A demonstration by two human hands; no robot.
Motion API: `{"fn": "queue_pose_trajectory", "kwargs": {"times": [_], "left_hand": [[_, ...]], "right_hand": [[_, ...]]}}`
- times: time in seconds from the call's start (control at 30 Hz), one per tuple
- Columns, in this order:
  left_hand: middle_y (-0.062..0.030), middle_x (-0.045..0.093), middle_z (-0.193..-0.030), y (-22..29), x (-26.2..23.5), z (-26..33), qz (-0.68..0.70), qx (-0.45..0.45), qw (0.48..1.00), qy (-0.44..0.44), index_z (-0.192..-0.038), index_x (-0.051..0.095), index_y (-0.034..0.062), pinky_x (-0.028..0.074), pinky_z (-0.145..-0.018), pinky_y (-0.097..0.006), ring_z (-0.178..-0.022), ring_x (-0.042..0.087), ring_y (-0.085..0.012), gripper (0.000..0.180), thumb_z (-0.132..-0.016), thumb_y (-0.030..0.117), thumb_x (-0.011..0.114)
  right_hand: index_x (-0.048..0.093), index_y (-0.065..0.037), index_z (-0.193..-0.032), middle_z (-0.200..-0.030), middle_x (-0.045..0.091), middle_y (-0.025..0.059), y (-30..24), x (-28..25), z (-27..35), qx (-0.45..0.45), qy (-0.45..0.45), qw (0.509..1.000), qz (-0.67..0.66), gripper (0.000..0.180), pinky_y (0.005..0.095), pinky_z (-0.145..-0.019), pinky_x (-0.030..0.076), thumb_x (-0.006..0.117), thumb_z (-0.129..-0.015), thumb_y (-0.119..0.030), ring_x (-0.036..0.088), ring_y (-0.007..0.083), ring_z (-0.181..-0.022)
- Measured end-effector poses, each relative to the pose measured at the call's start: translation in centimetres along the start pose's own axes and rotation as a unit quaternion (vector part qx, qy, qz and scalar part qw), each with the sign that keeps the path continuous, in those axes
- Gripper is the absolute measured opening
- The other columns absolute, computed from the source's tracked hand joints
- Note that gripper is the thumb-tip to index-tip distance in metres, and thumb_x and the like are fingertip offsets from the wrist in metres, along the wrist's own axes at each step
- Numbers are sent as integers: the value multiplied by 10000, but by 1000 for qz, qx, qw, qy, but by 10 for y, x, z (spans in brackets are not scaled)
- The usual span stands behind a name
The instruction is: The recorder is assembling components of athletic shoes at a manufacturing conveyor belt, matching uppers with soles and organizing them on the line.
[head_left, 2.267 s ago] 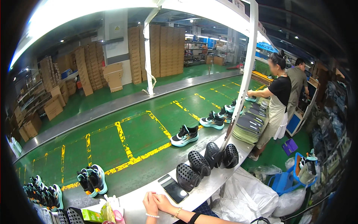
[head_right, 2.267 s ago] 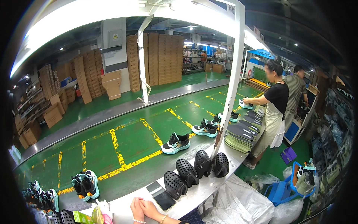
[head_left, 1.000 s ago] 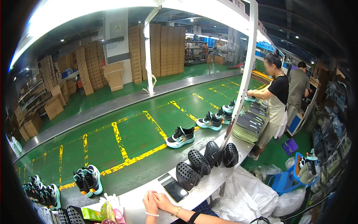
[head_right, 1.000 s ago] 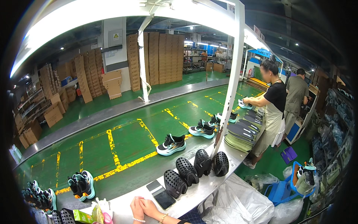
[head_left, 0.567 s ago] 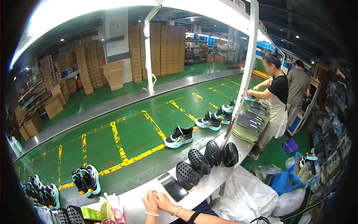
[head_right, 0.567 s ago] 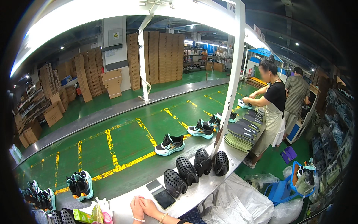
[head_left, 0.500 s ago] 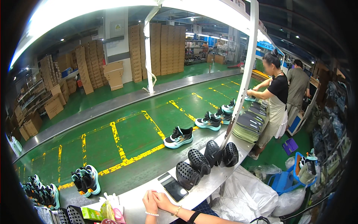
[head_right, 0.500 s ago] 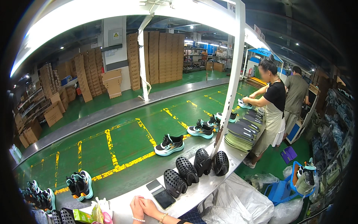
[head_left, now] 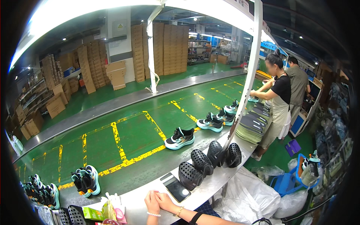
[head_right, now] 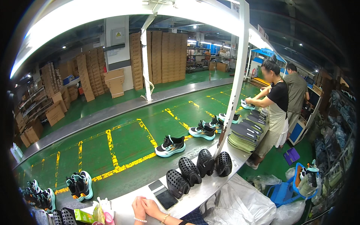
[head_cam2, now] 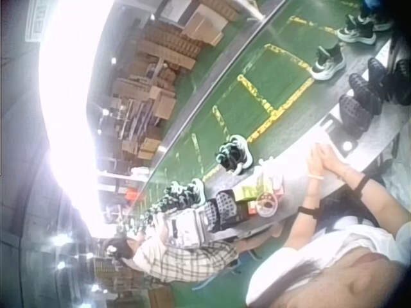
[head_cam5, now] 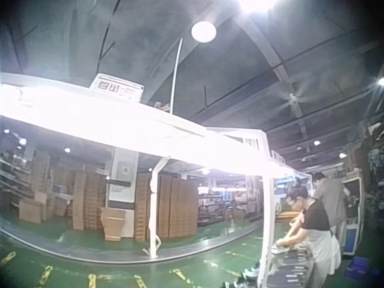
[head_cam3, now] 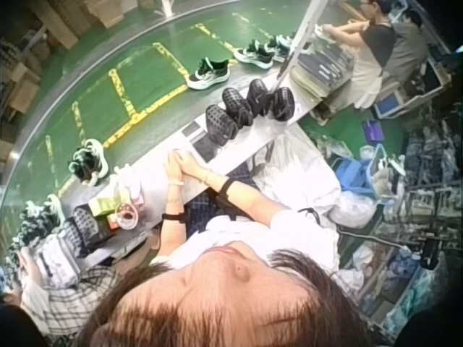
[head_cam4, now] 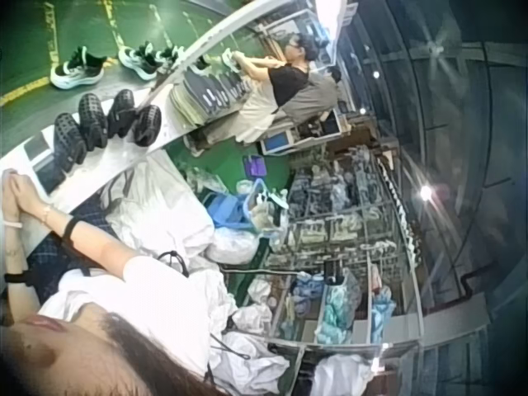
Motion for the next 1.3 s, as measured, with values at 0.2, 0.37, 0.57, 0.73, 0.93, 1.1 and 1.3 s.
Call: {"fn": "queue_pose_trajectory", "kwargs": {"times": [0.2, 0.37, 0.57, 0.73, 0.93, 1.1, 1.3], "left_hand": [[-103, 629, -742, 1, 4, 0, 1, 1, 1000, 5, -803, 612, -48, 467, -688, -300, -707, 569, -154, 317, -951, 148, 412], [-107, 627, -737, -1, 7, -1, -9, -1, 1000, 5, -798, 611, -48, 464, -680, -302, -701, 567, -155, 319, -952, 147, 412], [-105, 628, -733, -5, 13, -2, -9, -6, 1000, 6, -799, 610, -51, 463, -676, -302, -696, 568, -156, 320, -952, 147, 411], [-96, 628, -728, -2, 20, -3, -14, 4, 1000, 10, -803, 613, -51, 464, -676, -301, -692, 566, -150, 318, -951, 147, 413], [-93, 625, -731, -7, 24, -3, -2, -12, 1000, 9, -810, 618, -48, 461, -677, -295, -698, 561, -142, 321, -954, 157, 418], [-94, 628, -735, -4, 28, -3, -10, -6, 1000, 5, -808, 621, -41, 463, -681, -296, -705, 565, -142, 324, -958, 169, 424], [-96, 635, -747, -1, 36, -6, -21, 1, 1000, -2, -811, 619, -43, 465, -694, -297, -719, 575, -151, 319, -956, 160, 421]], "right_hand": [[634, -39, -902, -741, 613, 229, 1, -4, -1, 5, -7, 1000, -16, 249, 433, -600, 480, 483, -930, -234, 621, 403, -725], [632, -38, -888, -723, 609, 227, -1, -9, -2, 13, -15, 1000, -8, 250, 435, -593, 475, 485, -929, -237, 617, 406, -713], [620, -30, -843, -715, 601, 230, 3, -14, -3, 15, -10, 1000, -7, 259, 434, -576, 469, 487, -927, -236, 613, 406, -698], [606, -20, -812, -702, 598, 227, 8, -19, -6, 7, -4, 1000, -7, 265, 435, -570, 464, 490, -925, -229, 611, 404, -683], [600, -15, -799, -698, 598, 226, 8, -23, -7, 10, -9, 1000, -7, 271, 439, -568, 462, 485, -925, -225, 610, 402, -674], [604, -14, -809, -708, 599, 229, 13, -25, -7, 10, -7, 1000, -7, 273, 441, -571, 462, 477, -928, -225, 611, 403, -681], [604, -3, -816, -728, 602, 233, 16, -32, -11, 7, -5, 1000, -3, 267, 429, -585, 471, 489, -926, -218, 615, 401, -710]]}}
Point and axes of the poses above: each hand's wrist, its own z-axis away from the middle knuckle, its own x-axis out of the palm, y = z × x, the point moved 10 cm from there along -z, towards the middle knuckle
